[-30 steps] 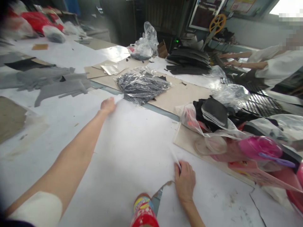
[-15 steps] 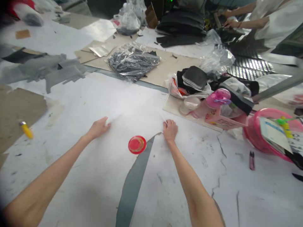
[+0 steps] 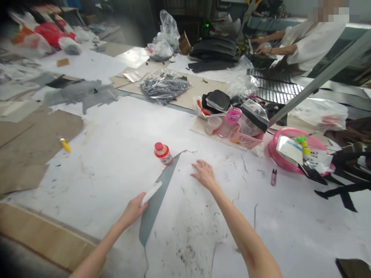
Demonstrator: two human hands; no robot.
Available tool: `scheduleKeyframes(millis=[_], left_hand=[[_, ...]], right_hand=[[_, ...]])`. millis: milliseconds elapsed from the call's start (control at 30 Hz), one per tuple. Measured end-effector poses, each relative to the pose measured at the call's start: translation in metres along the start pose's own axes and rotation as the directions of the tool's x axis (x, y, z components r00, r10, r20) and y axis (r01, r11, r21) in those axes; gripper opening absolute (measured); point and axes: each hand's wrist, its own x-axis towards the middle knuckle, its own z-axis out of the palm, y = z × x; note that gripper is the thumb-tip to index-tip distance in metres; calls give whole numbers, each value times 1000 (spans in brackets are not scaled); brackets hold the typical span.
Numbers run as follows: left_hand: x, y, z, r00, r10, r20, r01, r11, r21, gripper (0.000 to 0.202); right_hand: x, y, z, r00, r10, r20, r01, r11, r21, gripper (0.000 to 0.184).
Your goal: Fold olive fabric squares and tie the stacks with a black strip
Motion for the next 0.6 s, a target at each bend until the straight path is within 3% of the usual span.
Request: scheduleKeyframes(millis=[67, 100, 233, 333, 500, 600], left_hand=[[-11, 11, 15, 997, -45, -58, 39, 994, -106, 12], [-16, 16, 20, 993, -77, -88, 64, 987, -148, 12], [-34, 35, 32, 979, -141, -150, 103, 967, -233, 22], [-57, 57, 42, 979, -170, -117, 107, 903, -415, 32], [-92, 100, 82, 977, -201, 69, 185, 648, -739, 40], [-101, 116, 109, 928, -304, 215, 320, 351, -880, 36]], right_hand=[[-31, -14, 8, 999, -30, 32, 33, 995, -97, 54], [-42, -22, 14, 999, -24, 41, 30, 990, -135, 55], [-74, -47, 37, 997, 48, 53, -38, 983, -180, 27], [-97, -54, 50, 993, 95, 71, -83, 984, -161, 17], [-147, -77, 64, 981, 169, 99, -163, 984, -69, 19], [-180, -111, 70, 969, 218, 115, -220, 976, -1, 21]])
